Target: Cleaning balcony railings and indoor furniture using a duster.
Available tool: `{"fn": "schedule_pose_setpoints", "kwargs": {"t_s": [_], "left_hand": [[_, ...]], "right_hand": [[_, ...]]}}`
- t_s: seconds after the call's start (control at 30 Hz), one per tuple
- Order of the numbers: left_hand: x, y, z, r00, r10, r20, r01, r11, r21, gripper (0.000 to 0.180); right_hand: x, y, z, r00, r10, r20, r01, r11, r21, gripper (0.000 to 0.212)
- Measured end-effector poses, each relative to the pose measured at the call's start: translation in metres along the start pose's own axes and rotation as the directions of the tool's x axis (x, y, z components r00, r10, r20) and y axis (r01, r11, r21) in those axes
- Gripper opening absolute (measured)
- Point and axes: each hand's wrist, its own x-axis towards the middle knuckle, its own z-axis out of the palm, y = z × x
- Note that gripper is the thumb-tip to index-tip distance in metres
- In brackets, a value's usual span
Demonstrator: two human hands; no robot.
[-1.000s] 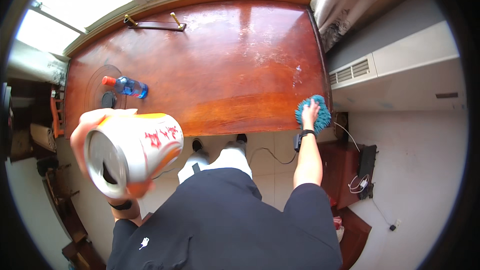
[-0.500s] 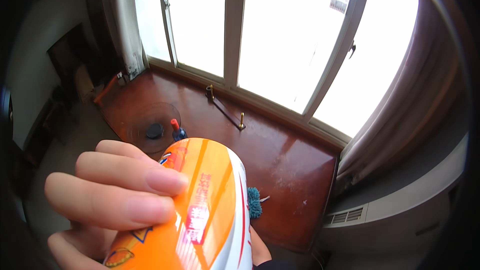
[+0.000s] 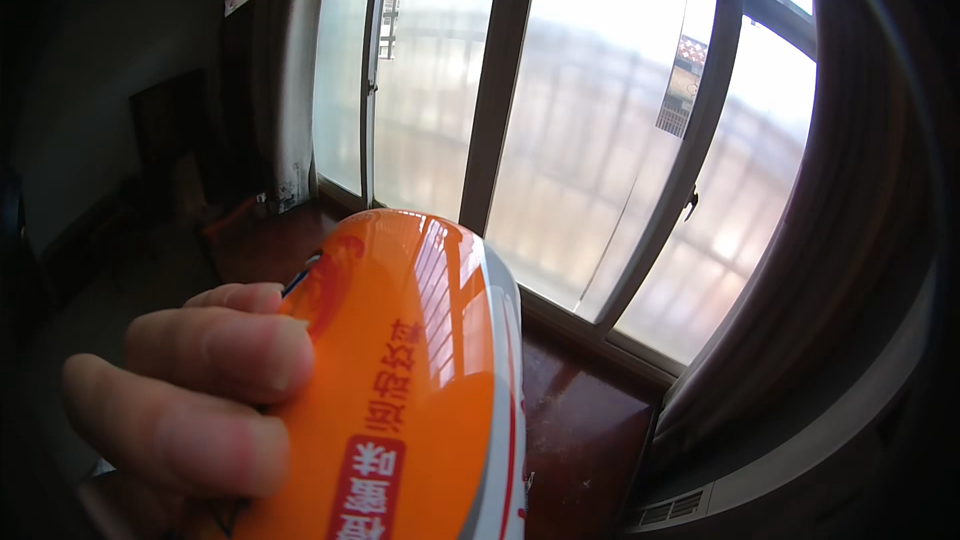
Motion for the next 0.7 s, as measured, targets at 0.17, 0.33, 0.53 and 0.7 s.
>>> {"fn": "schedule_pose_setpoints", "kwargs": {"t_s": [0.17, 0.33, 0.53, 0.7], "left_hand": [[-0.002, 0.009, -0.005, 0.998, -0.03, -0.053, 0.032, 0.999, 0.04, 0.014], [0.0, 0.011, -0.008, 0.993, -0.046, -0.113, 0.055, 0.996, 0.074, 0.016], [0.003, 0.024, -0.012, 0.98, -0.077, -0.182, 0.096, 0.99, 0.101, 0.017], [0.005, 0.034, -0.014, 0.965, -0.107, -0.238, 0.138, 0.984, 0.116, 0.019]], "right_hand": [[-0.009, -0.019, -0.014, 1.0, -0.004, 0.024, 0.004, 1.0, -0.026, 0.019], [-0.006, -0.023, -0.014, 0.997, 0.046, 0.062, -0.041, 0.995, -0.088, 0.017], [0.0, 0.0, 0.001, 0.869, 0.39, 0.306, -0.49, 0.771, 0.407, 0.017], [0.006, 0.038, 0.025, 0.995, 0.002, -0.099, 0.031, 0.946, 0.324, 0.023]]}}
